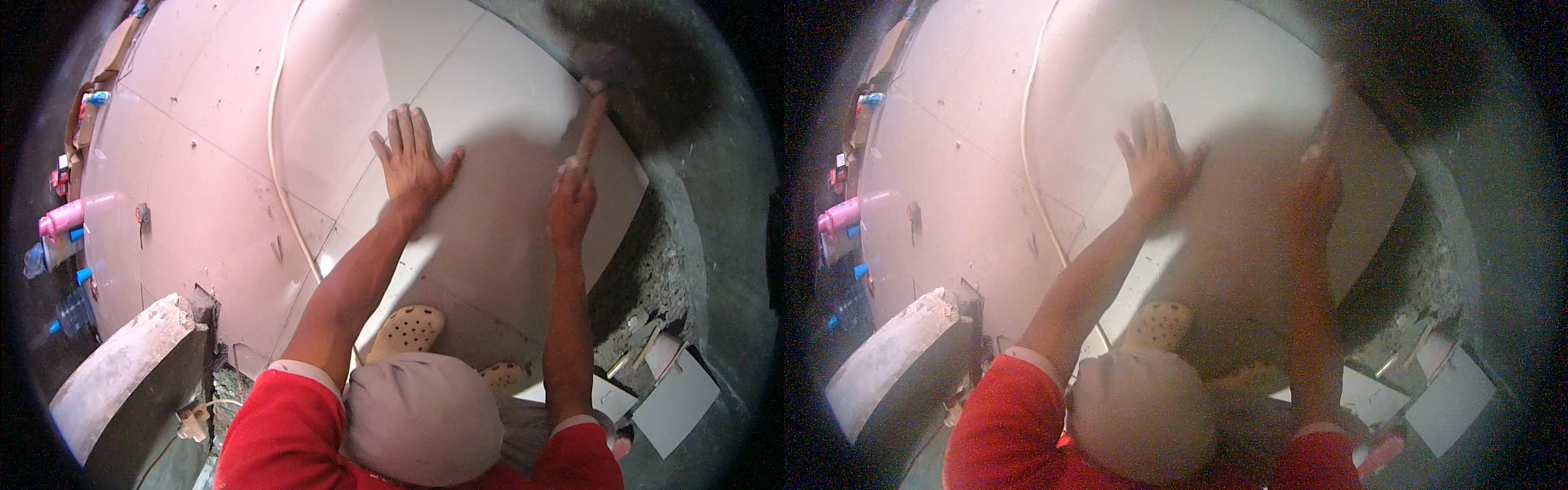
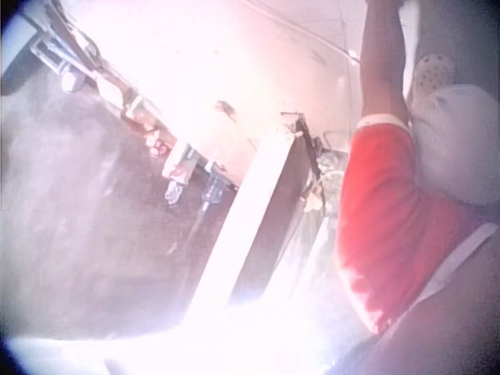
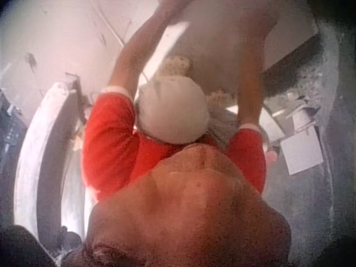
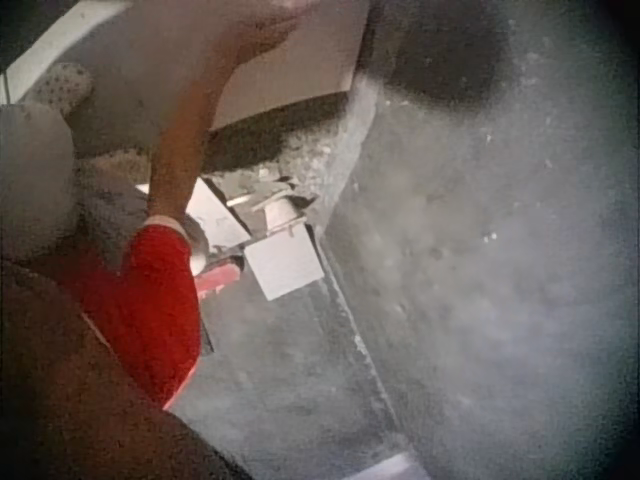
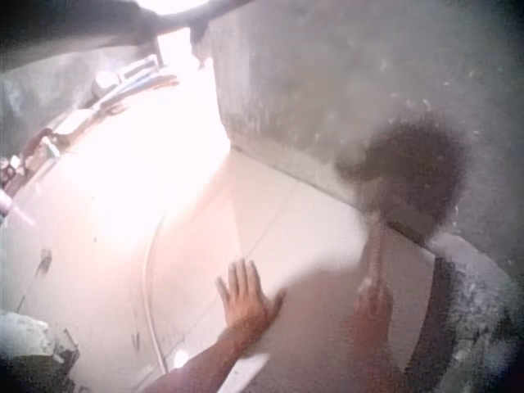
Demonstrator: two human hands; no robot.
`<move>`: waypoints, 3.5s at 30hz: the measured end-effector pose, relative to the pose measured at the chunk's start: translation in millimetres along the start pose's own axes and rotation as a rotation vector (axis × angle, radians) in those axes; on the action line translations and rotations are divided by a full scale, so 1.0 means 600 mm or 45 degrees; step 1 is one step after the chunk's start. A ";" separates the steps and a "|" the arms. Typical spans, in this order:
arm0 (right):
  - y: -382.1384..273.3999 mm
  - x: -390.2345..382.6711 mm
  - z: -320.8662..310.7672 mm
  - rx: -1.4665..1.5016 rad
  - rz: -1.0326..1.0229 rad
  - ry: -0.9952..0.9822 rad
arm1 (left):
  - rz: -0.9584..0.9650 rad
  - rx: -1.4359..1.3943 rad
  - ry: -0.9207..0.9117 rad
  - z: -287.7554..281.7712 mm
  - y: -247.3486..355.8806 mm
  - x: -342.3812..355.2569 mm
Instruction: The person spreads tile adhesive on a large ceramic tile using a notched trowel, then places the tile onto a prepared floor area and taps it into position with a rubber mallet. The person adjusts the tile alignment by hand and continues tapping to secure it.
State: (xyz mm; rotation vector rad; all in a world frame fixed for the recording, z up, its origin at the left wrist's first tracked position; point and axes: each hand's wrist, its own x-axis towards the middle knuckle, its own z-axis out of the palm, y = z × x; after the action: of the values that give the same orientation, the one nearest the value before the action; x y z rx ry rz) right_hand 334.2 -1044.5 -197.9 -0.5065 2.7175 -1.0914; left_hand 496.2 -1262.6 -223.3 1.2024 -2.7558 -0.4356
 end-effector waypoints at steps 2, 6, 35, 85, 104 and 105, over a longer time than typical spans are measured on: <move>-0.026 0.007 -0.019 0.087 -0.122 0.180 | 0.015 0.008 -0.005 0.002 -0.001 0.001; -0.037 0.000 -0.032 0.460 0.427 -0.387 | 0.021 -0.028 0.019 0.004 -0.002 -0.002; 0.218 -0.236 -0.429 -0.249 -0.239 -0.175 | 1.275 0.058 -0.534 0.041 0.076 -0.241; 0.180 -0.094 -0.229 0.210 -0.167 0.309 | 1.156 0.357 -0.763 -0.010 0.115 -0.234; 0.276 -0.311 -0.248 -0.256 0.263 0.097 | 1.195 0.399 -0.715 0.000 0.113 -0.245; 0.280 -0.333 -0.237 -0.246 0.344 0.018 | 1.218 0.402 -0.691 0.000 0.113 -0.247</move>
State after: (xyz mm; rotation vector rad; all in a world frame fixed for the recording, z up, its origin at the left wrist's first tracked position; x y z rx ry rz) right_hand 438.5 -766.4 -206.8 -0.1480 2.8131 -0.7734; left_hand 549.8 -1110.4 -200.1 -0.3810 -3.4827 -0.2250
